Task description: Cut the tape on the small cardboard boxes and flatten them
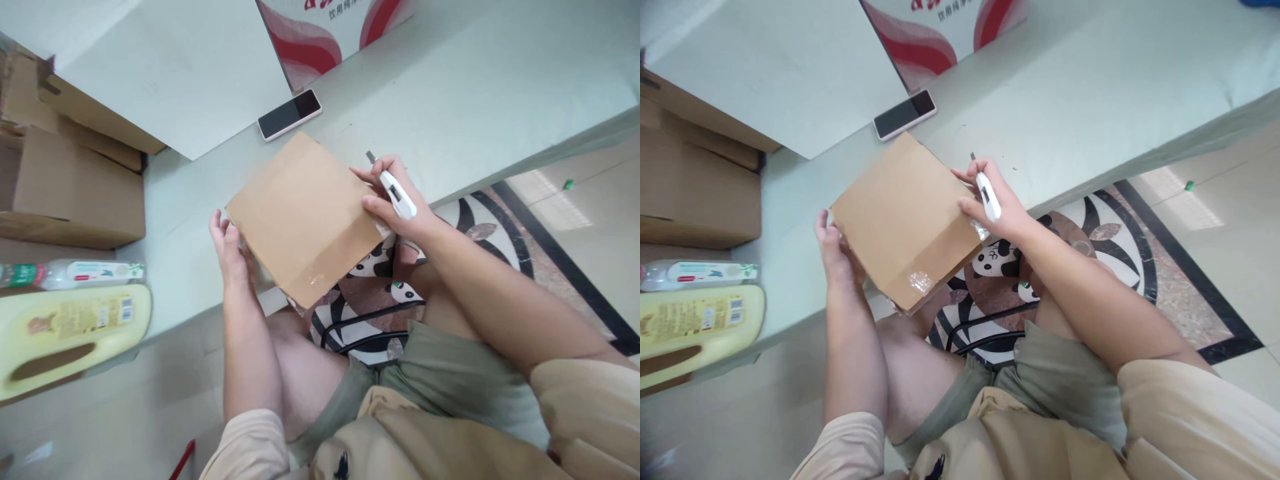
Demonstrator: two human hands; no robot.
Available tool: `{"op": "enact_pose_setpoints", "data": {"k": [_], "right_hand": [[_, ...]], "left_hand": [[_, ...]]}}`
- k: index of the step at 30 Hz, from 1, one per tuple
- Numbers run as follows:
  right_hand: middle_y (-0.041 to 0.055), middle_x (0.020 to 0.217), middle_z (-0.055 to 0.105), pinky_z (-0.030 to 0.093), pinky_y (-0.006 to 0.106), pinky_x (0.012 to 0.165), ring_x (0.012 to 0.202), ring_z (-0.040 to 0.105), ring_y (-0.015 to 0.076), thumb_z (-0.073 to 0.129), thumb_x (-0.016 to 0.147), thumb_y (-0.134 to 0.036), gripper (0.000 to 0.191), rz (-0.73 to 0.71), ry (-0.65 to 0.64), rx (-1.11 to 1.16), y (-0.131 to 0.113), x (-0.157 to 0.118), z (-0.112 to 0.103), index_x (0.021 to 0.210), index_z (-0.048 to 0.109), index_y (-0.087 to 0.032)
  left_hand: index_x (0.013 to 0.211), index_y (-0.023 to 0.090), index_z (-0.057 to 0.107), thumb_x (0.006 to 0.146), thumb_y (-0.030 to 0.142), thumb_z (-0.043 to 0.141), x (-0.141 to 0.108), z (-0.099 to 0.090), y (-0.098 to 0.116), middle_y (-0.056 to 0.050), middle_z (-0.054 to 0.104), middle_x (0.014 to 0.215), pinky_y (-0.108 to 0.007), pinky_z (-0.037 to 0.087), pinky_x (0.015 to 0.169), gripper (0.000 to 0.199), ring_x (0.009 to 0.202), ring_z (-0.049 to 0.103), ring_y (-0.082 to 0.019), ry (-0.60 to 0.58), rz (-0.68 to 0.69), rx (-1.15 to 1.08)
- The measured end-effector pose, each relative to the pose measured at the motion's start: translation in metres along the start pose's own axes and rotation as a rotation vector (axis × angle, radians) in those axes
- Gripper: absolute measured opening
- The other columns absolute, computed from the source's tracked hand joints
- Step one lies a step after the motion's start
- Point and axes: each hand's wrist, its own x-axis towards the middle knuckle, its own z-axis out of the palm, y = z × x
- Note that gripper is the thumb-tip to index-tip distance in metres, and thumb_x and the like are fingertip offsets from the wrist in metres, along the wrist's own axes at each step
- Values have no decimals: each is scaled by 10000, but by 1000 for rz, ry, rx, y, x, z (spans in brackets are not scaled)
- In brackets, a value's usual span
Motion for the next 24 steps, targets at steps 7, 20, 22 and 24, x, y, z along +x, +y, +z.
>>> {"op": "enact_pose_setpoints", "data": {"k": [7, 20, 22, 24], "right_hand": [[135, 1608, 439, 284, 556, 1240, 1556, 322, 281, 639, 858, -367, 384, -191, -291, -249, -2, -8, 23, 1156, 416, -273], [104, 1499, 573, 281, 629, 1221, 1490, 419, 344, 667, 841, -332, 368, -102, -429, -732, 9, -2, 27, 1189, 580, -246], [109, 1408, 636, 309, 627, 1208, 1438, 486, 343, 674, 823, -327, 364, -147, -337, -664, 10, -1, 24, 1165, 579, -247], [98, 1362, 651, 351, 610, 1189, 1398, 528, 325, 651, 844, -347, 348, -188, -110, -549, 9, 0, 17, 1168, 556, -262]], "left_hand": [[1071, 229, 684, 681, 611, 709, -24, 17, 40, -31, 739, 1129, -328, 519, 1025, 546, 1156, 631, -233, -77, -161, -423], [851, 184, 662, 621, 348, 592, -24, 15, 46, -29, 747, 845, -271, 531, 844, 291, 970, 654, -208, 35, -298, -425], [879, 179, 656, 615, 320, 579, -23, 11, 45, -26, 748, 856, -280, 532, 842, 309, 969, 653, -207, 33, -327, -424], [913, 184, 644, 629, 331, 565, -23, 6, 45, -27, 751, 896, -303, 531, 866, 330, 1021, 652, -222, 13, -301, -446]]}}
